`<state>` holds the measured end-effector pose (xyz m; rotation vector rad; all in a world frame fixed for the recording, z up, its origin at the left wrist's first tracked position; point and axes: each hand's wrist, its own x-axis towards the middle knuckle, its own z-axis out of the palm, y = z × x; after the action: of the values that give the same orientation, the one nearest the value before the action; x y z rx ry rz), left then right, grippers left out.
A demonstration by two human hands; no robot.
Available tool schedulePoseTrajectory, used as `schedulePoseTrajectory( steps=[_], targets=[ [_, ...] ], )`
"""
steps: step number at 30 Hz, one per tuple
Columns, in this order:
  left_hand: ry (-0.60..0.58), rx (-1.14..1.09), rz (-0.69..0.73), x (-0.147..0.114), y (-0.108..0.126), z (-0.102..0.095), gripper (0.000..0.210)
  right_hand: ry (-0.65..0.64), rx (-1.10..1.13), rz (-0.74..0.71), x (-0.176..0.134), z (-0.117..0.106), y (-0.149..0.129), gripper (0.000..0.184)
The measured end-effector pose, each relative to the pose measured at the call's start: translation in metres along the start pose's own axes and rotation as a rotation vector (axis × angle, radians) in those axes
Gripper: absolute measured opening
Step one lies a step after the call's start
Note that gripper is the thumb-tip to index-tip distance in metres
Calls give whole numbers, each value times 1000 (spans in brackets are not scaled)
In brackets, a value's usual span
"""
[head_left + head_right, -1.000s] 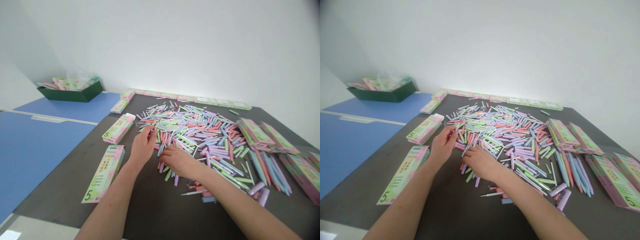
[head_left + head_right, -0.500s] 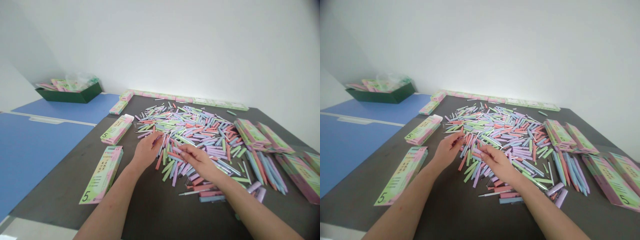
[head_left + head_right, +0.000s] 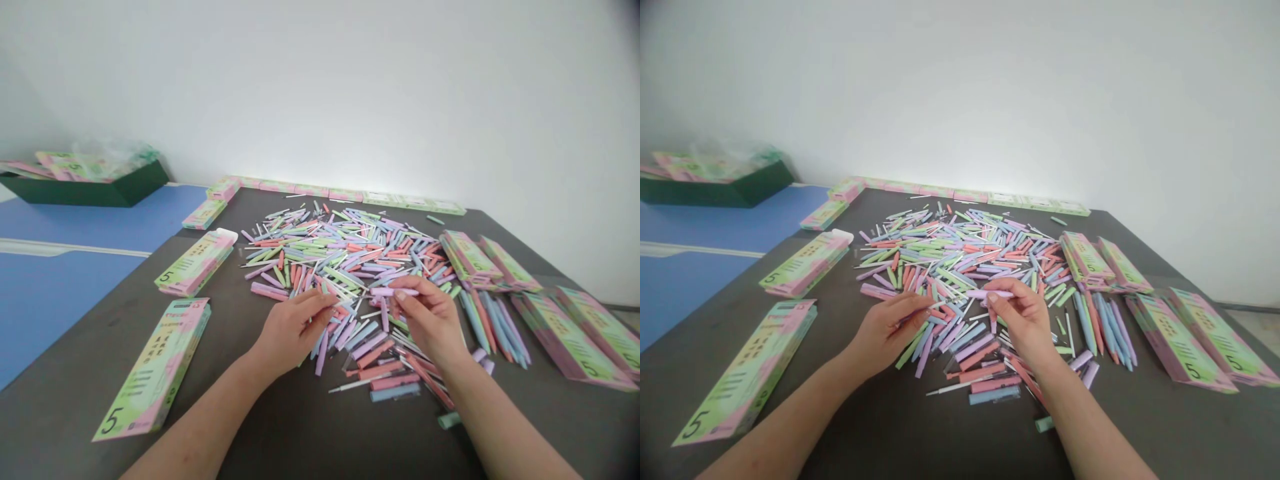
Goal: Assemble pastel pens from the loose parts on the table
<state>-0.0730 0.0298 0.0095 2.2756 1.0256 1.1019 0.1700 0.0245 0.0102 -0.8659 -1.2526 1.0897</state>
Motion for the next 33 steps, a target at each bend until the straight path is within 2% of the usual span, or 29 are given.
schedulePoseTrajectory(
  steps=[5,12,20,25,33],
  targets=[
    [-25,22,18,-2,3,2,20,3,-75,-8,-4,-12,-1,12],
    [-80,35,22,-3,8,2,22,-44,-130,17,-7,-9,-7,12],
    [-61,62,18,-5,7,2,22,-30,-111,-26,-9,-12,-11,12],
    [-76,63,39,-3,9,1,22,-63,-167,-26,-9,-8,-14,9],
    [-126,132,60,-3,16,4,22,-173,-414,-45,-10,8,-17,10]
  ],
)
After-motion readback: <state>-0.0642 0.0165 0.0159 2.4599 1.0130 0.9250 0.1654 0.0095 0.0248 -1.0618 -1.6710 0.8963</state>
